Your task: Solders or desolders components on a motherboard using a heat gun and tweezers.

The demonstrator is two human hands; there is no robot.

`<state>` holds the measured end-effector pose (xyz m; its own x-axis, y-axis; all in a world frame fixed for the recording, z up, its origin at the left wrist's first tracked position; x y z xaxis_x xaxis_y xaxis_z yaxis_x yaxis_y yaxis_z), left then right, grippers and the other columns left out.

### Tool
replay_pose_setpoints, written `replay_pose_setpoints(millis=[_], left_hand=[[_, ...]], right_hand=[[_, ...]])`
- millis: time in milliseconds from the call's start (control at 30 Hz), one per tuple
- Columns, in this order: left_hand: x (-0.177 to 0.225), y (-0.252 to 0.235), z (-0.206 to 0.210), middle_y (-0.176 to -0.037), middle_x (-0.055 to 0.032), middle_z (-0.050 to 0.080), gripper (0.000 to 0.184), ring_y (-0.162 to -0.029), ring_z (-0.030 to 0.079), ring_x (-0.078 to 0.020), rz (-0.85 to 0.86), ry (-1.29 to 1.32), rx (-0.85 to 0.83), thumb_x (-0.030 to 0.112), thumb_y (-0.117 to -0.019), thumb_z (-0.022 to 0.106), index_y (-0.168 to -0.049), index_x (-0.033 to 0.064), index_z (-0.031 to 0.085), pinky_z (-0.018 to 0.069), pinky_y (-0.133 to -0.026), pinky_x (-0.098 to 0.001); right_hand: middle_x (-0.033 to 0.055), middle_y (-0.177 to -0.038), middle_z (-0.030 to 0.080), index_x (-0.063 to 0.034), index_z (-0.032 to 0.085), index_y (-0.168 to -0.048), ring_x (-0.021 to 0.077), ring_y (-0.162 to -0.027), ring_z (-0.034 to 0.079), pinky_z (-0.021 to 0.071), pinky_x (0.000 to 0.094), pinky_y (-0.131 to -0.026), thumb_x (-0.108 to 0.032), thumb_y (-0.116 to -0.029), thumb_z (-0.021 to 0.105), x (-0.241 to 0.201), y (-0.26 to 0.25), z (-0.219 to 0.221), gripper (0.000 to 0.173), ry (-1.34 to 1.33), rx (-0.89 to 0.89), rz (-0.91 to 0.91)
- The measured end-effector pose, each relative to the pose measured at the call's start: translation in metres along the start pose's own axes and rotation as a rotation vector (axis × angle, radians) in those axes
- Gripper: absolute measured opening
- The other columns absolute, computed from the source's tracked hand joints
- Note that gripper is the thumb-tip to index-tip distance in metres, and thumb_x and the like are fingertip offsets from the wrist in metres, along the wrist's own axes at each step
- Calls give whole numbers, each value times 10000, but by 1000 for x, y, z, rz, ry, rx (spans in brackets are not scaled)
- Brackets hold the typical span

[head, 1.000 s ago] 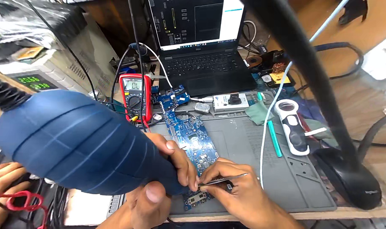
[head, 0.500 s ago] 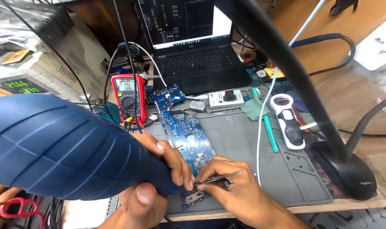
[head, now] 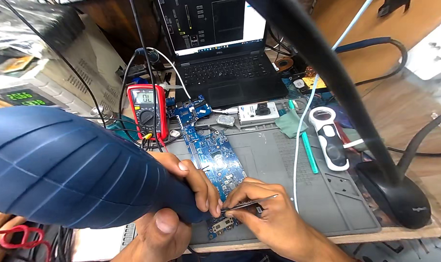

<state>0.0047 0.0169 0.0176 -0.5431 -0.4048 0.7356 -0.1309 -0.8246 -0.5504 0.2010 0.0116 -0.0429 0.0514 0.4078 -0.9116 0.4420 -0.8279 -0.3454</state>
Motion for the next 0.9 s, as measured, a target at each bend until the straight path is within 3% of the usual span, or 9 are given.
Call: replay_pose_setpoints(millis=[900], left_hand=[[1,-1,0,-767,-94,658,380,-643,687,-261,4,-22,1,432,-974,658,-1194,129,592,620,-641,-405]], right_hand=[[13,-982,742,-68,736,-977,49,-831,673,566,187,-687,-122,-943,741,0,0,0,64,20,-3,-15]])
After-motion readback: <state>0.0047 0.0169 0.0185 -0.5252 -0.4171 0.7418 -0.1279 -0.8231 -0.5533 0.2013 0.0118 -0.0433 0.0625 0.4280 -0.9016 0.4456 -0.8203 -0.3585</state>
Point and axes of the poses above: each hand's wrist, its own y-axis away from the middle knuckle, its own z-axis out of the palm, x = y × z, the point moved 2 cm from there along -y, towards the middle knuckle
